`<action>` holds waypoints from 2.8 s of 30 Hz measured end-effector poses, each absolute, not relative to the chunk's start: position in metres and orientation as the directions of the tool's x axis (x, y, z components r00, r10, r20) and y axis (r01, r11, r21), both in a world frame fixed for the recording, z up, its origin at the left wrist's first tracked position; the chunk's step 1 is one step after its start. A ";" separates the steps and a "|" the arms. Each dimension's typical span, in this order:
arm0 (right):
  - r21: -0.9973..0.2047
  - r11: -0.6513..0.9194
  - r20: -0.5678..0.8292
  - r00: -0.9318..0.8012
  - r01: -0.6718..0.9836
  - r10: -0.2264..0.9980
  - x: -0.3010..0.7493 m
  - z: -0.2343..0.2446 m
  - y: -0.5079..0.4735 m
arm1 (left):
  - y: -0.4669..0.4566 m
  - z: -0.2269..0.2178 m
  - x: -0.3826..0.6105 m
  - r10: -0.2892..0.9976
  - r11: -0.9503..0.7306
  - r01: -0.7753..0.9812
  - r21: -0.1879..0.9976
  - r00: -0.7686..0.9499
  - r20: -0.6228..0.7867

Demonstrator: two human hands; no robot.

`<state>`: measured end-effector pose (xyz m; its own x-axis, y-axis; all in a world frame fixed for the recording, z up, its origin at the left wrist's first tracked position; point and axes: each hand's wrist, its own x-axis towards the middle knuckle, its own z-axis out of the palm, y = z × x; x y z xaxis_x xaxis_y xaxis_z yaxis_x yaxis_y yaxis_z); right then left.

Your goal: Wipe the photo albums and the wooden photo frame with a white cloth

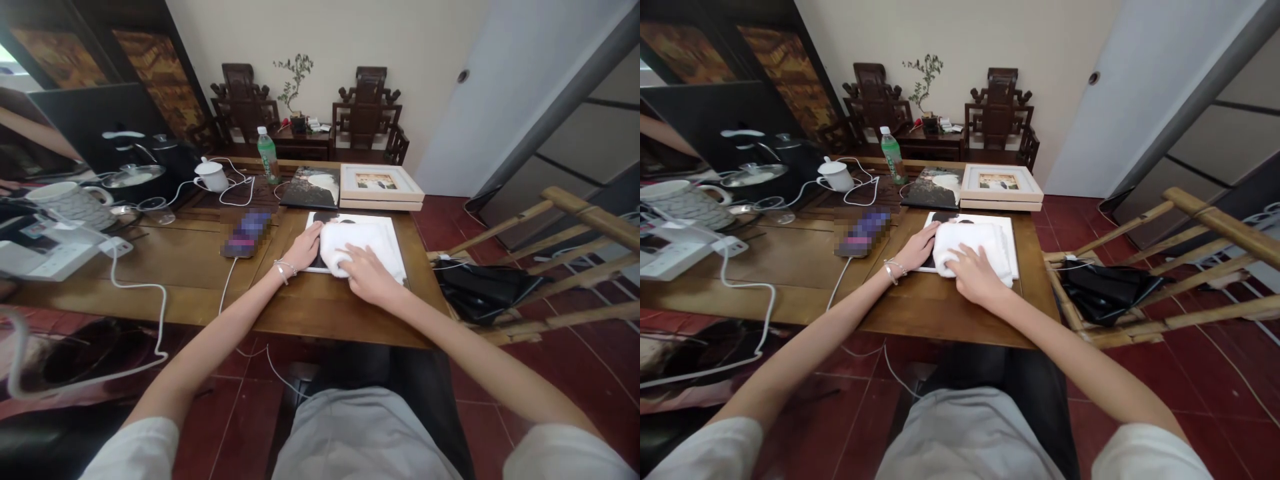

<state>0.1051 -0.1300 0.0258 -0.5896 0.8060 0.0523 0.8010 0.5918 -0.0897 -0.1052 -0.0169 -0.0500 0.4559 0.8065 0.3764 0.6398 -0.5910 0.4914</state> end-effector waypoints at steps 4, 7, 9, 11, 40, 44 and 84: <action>-0.037 0.527 0.088 -0.522 0.849 0.848 0.094 0.032 -0.078 | -0.015 -0.050 -0.106 0.808 -0.588 0.647 0.485 0.455 0.374; -0.044 0.490 0.100 -0.485 0.870 0.869 0.086 0.035 -0.045 | -0.015 -0.050 -0.106 0.804 -0.594 0.637 0.491 0.457 0.380; -0.057 0.482 0.111 -0.475 0.874 0.873 0.084 0.035 -0.031 | -0.015 -0.050 -0.107 0.805 -0.593 0.633 0.498 0.455 0.380; -0.060 0.483 0.114 -0.475 0.873 0.872 0.083 0.035 -0.027 | -0.016 -0.050 -0.108 0.810 -0.587 0.632 0.506 0.450 0.377; -0.009 0.542 0.134 -0.536 0.840 0.833 0.088 0.018 -0.063 | -0.026 -0.038 -0.103 0.825 -0.559 0.556 0.615 0.296 0.482; -0.032 0.726 0.104 -0.720 0.687 0.686 0.084 0.015 -0.095 | -0.030 -0.031 -0.103 0.825 -0.536 0.508 0.674 0.148 0.545; -0.160 0.468 0.085 -0.461 0.869 0.884 0.167 0.049 -0.021 | -0.027 -0.039 -0.103 0.798 -0.602 0.613 0.512 0.459 0.390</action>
<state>0.1672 -0.0206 0.0488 -0.4606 0.8835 0.0851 0.8689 0.4684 -0.1603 -0.1031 -0.0274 -0.0393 0.4589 0.7982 0.3902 0.6127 -0.6024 0.5116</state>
